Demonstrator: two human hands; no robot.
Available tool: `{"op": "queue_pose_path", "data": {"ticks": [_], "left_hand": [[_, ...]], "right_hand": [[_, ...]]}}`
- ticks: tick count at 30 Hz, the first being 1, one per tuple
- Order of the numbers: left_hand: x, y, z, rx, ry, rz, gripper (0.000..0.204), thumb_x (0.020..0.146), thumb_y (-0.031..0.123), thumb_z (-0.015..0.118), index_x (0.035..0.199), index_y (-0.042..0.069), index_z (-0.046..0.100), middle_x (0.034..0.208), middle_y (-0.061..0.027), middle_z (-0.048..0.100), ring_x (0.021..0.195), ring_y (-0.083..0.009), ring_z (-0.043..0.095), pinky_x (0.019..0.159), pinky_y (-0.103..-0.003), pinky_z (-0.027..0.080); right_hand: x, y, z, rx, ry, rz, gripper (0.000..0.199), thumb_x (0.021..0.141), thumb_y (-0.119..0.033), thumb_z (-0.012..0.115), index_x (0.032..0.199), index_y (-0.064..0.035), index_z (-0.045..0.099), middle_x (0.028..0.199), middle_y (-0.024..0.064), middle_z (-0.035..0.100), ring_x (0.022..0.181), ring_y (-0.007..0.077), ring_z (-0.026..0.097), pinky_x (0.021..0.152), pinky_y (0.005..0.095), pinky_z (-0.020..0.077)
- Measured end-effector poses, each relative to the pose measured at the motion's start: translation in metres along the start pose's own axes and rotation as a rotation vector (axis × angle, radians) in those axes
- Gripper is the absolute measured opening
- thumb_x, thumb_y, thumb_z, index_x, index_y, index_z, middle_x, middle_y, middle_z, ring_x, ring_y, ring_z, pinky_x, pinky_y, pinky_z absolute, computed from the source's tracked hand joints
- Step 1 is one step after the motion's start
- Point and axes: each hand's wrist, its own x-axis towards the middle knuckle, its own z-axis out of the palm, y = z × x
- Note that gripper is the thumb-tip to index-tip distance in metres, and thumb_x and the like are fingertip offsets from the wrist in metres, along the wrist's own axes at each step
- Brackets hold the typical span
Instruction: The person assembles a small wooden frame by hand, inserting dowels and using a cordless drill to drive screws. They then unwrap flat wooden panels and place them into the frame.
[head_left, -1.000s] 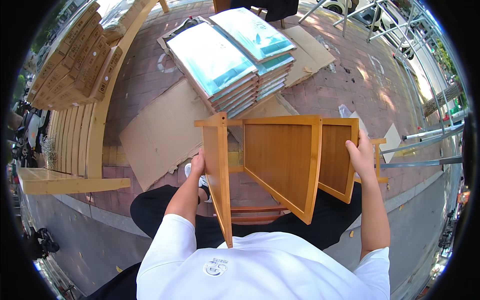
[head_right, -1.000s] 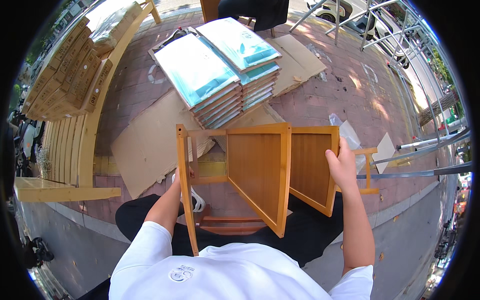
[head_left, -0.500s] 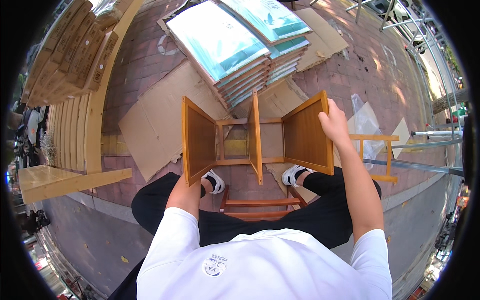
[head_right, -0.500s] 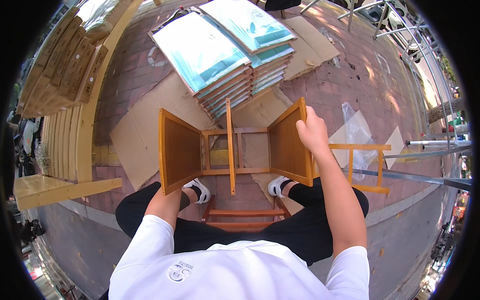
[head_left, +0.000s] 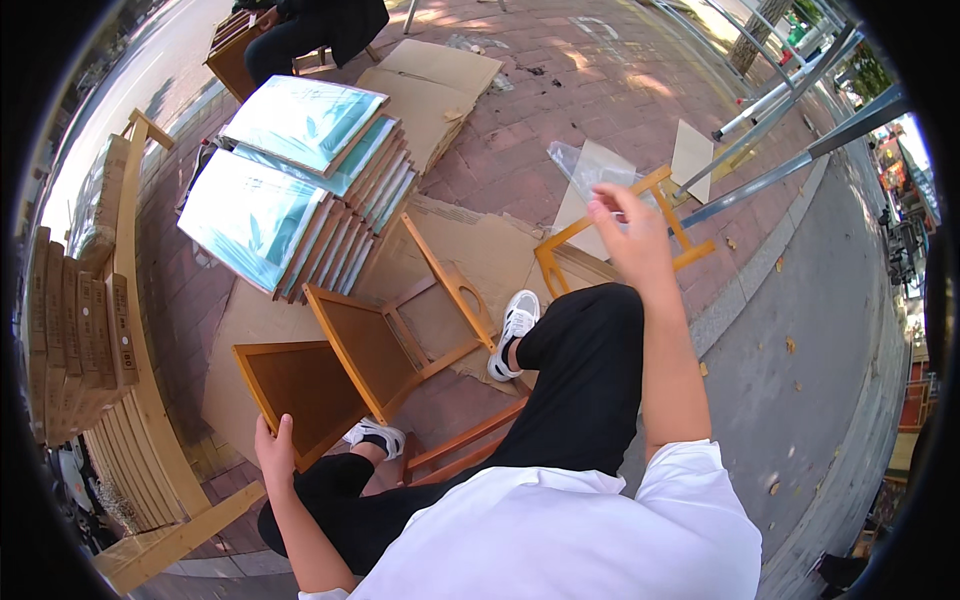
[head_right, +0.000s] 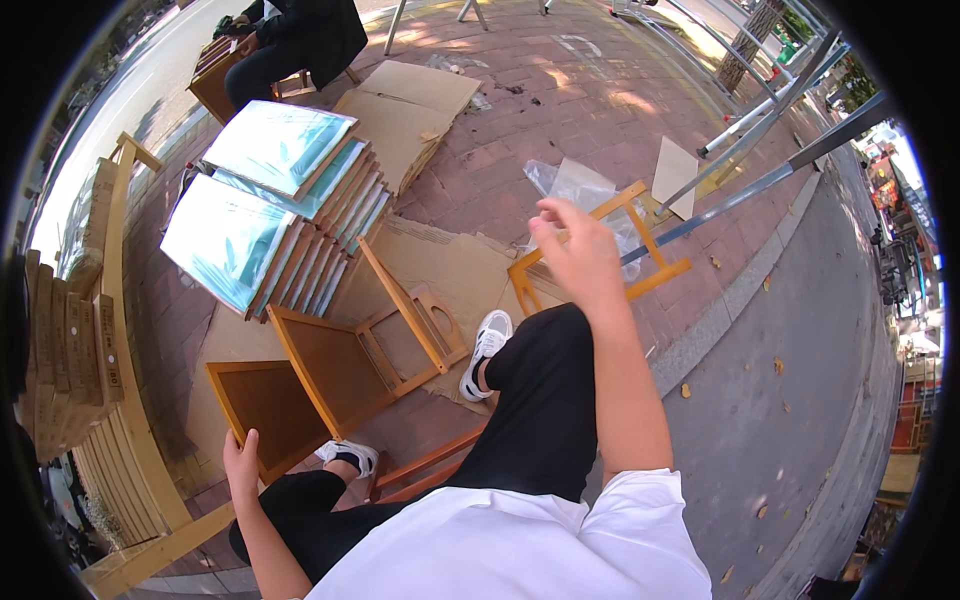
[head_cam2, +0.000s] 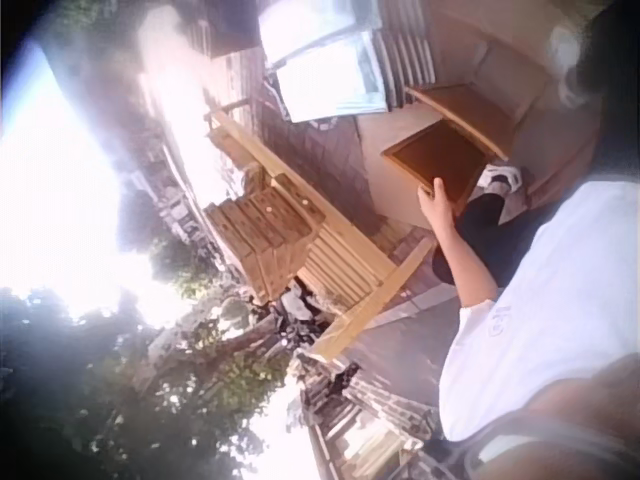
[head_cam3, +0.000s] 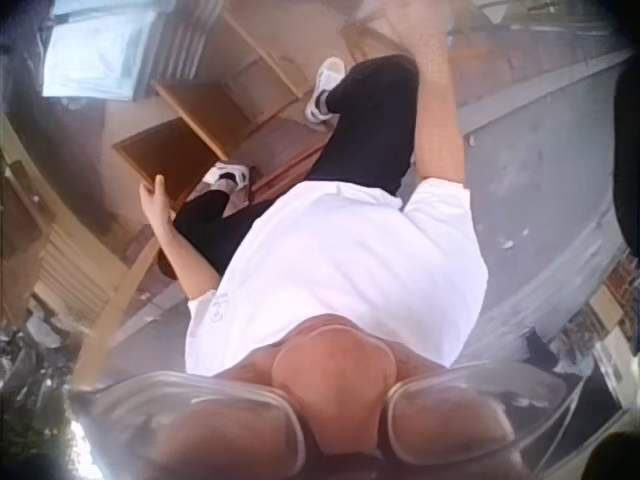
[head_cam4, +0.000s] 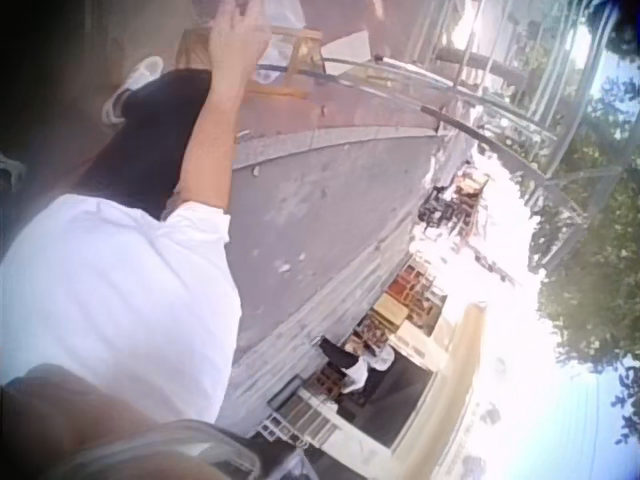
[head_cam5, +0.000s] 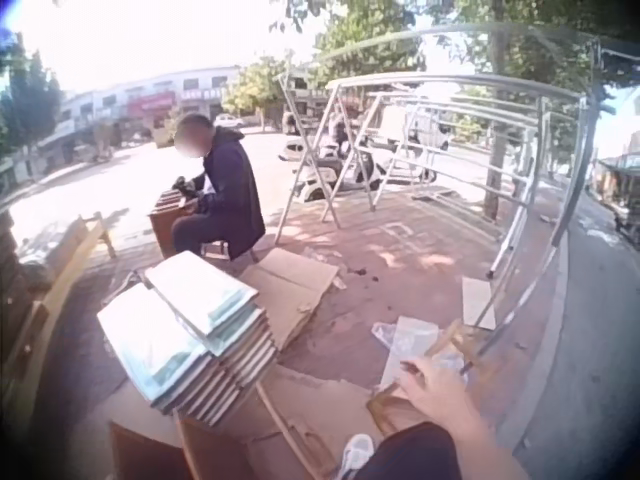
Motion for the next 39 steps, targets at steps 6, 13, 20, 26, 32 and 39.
{"op": "queue_pose_path", "data": {"ticks": [6,13,20,26,32,39], "left_hand": [[0.006,0.018,0.037,0.107,0.119,0.143,0.035,0.104,0.014,0.057,0.134,-0.004,0.054,0.124,-0.0213,0.067,0.115,-0.0335,0.064,0.101,-0.041,0.049],[-0.01,0.016,0.028,0.092,0.136,0.121,0.034,0.103,0.011,0.056,0.133,-0.004,0.054,0.118,-0.021,0.068,0.108,-0.0324,0.065,0.096,-0.04,0.05],[-0.009,0.013,0.033,0.173,0.265,0.145,0.035,0.102,0.012,0.059,0.134,-0.002,0.054,0.115,-0.0203,0.069,0.108,-0.0334,0.066,0.097,-0.041,0.051],[-0.039,0.121,0.044,0.158,0.433,0.54,0.027,0.099,0.007,0.062,0.125,0.0,0.063,0.113,-0.0161,0.07,0.106,-0.0279,0.068,0.096,-0.038,0.053],[-0.08,0.236,0.122,-0.489,-0.407,0.584,0.024,0.098,0.001,0.062,0.122,-0.001,0.065,0.112,-0.0113,0.073,0.104,-0.0186,0.069,0.093,-0.032,0.053],[-0.041,0.325,0.172,-1.119,-0.257,0.414,0.063,0.11,0.038,0.051,0.159,0.007,0.027,0.148,-0.0194,0.05,0.128,-0.0294,0.057,0.103,-0.041,0.051]], "right_hand": [[0.06,0.332,-0.11,-0.717,0.072,0.476,0.037,0.094,-0.026,0.06,0.124,-0.0032,0.063,0.118,0.0167,0.071,0.112,0.0344,0.068,0.094,0.0458,0.0533],[0.056,0.407,-0.014,-1.167,-0.031,0.389,0.043,0.093,-0.024,0.061,0.132,-0.0058,0.056,0.13,0.0213,0.067,0.12,0.0361,0.065,0.105,0.0514,0.048],[0.059,0.369,-0.007,-0.738,-0.133,0.414,0.03,0.097,-0.026,0.066,0.114,-0.0014,0.06,0.111,0.0256,0.071,0.106,0.0465,0.067,0.089,0.0559,0.0534],[0.066,0.205,-0.108,-0.459,0.071,-0.029,0.039,0.101,-0.036,0.066,0.103,0.0007,0.053,0.096,0.0245,0.068,0.089,0.0457,0.065,0.077,0.0493,0.0531],[0.051,0.077,-0.158,0.632,0.409,0.161,0.03,0.105,-0.034,0.065,0.097,-0.0087,0.052,0.073,-0.0006,0.047,0.055,0.0085,0.043,0.051,0.0265,0.0393],[-0.009,-0.046,-0.01,1.356,0.432,0.371,0.039,0.106,-0.041,0.061,0.081,-0.0151,0.046,0.069,-0.0037,0.041,0.047,0.0072,0.033,0.046,0.0265,0.0312]]}}
